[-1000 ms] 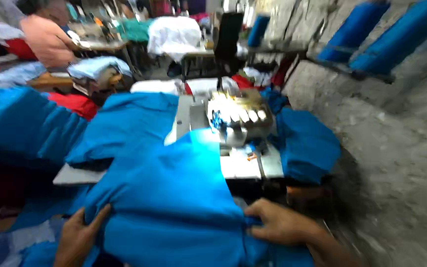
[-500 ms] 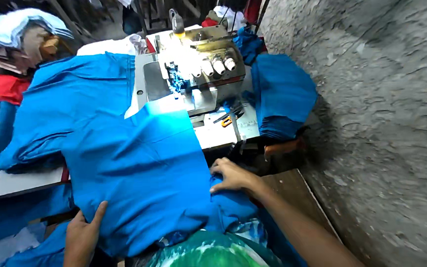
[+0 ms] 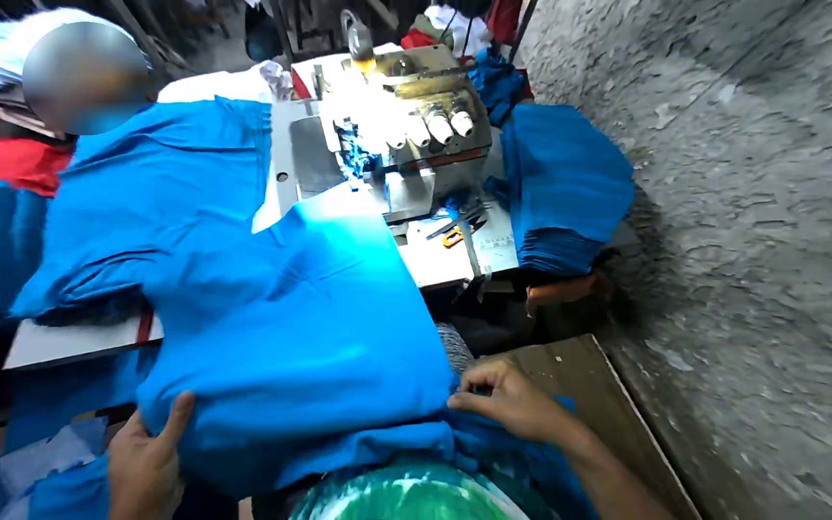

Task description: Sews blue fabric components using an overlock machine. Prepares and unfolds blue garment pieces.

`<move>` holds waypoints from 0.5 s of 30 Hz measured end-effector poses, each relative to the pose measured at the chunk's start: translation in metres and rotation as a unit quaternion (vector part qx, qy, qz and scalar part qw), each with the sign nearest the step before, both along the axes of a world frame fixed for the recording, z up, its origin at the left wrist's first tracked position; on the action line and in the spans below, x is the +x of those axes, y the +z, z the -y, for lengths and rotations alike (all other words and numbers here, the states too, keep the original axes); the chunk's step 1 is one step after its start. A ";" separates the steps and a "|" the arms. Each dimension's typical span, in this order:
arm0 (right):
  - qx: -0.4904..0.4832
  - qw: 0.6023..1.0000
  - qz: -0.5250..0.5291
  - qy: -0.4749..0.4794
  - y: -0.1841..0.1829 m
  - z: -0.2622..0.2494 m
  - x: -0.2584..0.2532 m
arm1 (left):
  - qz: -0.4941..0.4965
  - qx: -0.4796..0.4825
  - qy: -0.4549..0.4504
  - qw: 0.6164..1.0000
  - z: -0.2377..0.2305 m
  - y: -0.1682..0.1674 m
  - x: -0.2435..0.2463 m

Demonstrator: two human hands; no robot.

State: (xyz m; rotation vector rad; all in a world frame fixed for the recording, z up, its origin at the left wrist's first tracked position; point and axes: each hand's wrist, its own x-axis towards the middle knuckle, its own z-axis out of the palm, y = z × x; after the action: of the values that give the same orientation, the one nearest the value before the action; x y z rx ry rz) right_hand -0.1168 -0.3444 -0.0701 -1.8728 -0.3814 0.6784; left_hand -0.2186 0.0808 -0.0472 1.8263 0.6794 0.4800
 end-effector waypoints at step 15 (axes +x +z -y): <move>0.080 0.990 0.100 -0.058 0.003 -0.052 -0.072 | -0.071 0.016 -0.152 0.986 -0.079 0.038 -0.056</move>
State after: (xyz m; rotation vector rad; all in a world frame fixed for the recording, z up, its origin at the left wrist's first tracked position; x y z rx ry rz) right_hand -0.1886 -0.2920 -0.0674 -1.7982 -0.4391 0.3723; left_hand -0.2747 0.1596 -0.0097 1.9655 0.4773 0.1598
